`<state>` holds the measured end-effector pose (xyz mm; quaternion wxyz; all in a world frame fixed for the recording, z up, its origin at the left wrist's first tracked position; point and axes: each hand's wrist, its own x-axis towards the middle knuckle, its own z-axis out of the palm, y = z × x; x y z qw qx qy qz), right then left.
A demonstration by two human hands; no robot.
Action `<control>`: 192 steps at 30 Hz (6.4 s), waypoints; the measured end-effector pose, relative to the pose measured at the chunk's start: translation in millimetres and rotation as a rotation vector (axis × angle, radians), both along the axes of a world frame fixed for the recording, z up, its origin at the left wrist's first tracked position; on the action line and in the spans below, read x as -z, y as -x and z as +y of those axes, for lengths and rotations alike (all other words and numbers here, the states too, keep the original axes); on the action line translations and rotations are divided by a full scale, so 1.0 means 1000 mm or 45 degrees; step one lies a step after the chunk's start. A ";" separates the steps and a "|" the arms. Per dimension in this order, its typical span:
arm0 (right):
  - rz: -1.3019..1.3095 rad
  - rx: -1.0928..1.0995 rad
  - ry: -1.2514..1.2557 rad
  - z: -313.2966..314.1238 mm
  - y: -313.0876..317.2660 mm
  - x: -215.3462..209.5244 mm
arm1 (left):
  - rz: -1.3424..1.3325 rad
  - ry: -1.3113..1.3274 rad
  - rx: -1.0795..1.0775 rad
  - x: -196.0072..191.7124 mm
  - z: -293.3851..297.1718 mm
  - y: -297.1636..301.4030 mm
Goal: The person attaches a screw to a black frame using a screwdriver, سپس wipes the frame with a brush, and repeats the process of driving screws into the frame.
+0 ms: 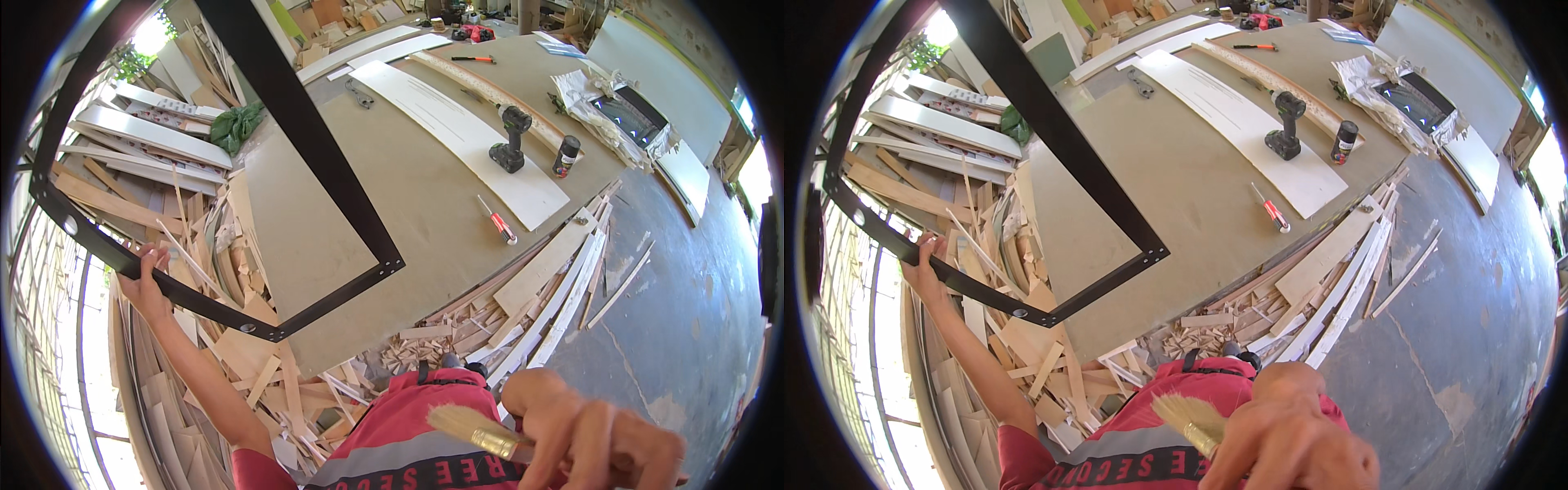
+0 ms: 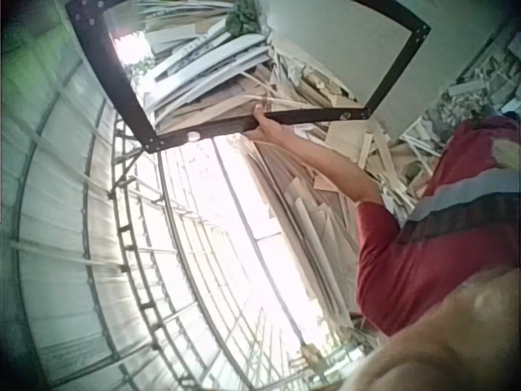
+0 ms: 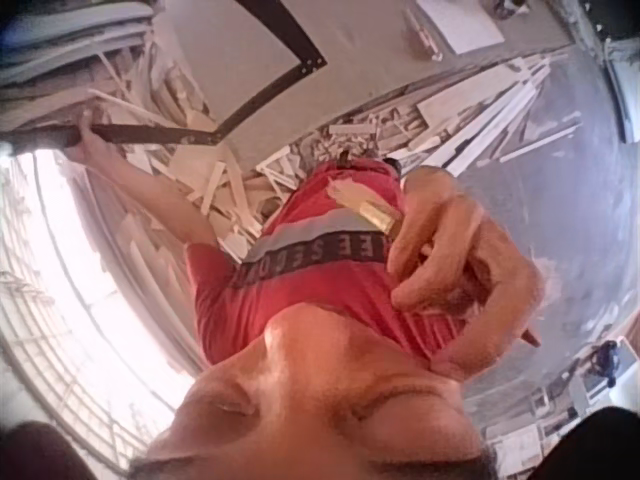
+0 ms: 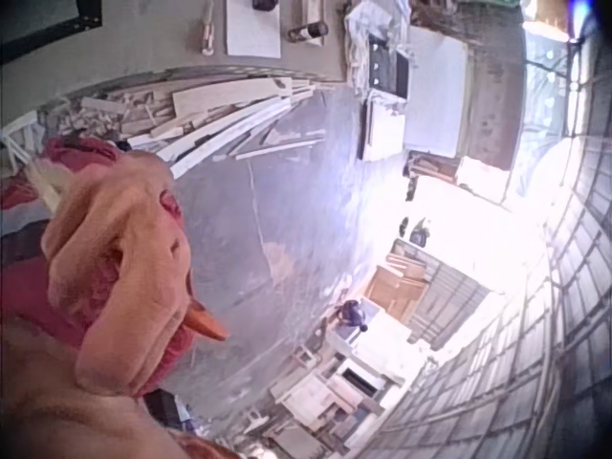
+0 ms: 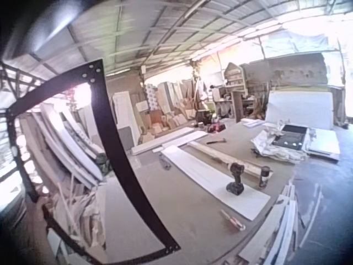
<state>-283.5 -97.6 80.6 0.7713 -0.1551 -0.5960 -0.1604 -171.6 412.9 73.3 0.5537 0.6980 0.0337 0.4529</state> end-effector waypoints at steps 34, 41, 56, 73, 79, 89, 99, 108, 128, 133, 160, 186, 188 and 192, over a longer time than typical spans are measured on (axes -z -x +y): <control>0.973 -0.294 0.903 0.057 -0.220 0.074 | 0.612 0.695 0.760 0.199 -0.080 -0.123; 1.191 0.014 0.747 0.089 -0.202 0.044 | 0.665 0.110 0.434 0.158 -0.095 -0.149; 1.898 0.627 0.672 0.158 -0.171 0.057 | 0.873 -1.340 0.741 -0.093 -0.139 0.074; 1.828 0.789 0.824 0.206 -0.138 0.151 | 0.689 -1.878 0.398 0.070 -0.129 -0.011; 1.709 0.494 0.565 0.170 -0.119 0.218 | 0.748 -1.748 0.472 0.075 -0.118 -0.014; 2.021 1.448 0.464 -0.031 -0.076 0.303 | 0.750 -1.689 0.454 0.076 -0.111 -0.006; 1.904 0.448 0.405 0.152 -0.055 0.406 | 0.785 -1.740 0.368 0.076 -0.123 -0.004; 1.885 0.570 0.867 0.116 -0.082 0.379 | 0.833 -1.624 0.530 0.070 -0.111 -0.009; 1.267 -0.108 1.280 0.383 0.042 0.390 | 0.919 -1.528 0.910 0.072 -0.095 -0.038; 2.017 0.474 0.862 0.291 -0.009 0.383 | 0.840 -1.498 0.980 0.082 -0.089 -0.047; 1.808 0.293 1.143 0.406 0.025 0.376 | 1.045 -1.112 1.275 0.073 -0.108 -0.043; 1.582 -0.258 0.319 0.369 0.028 0.219 | 1.159 -0.966 1.461 0.076 -0.092 -0.059; 1.618 -0.230 0.418 0.359 0.018 0.274 | 1.160 -0.946 1.515 0.077 -0.101 -0.062; 0.934 0.965 1.547 0.351 0.030 0.361 | 1.152 -0.944 1.450 0.071 -0.101 -0.055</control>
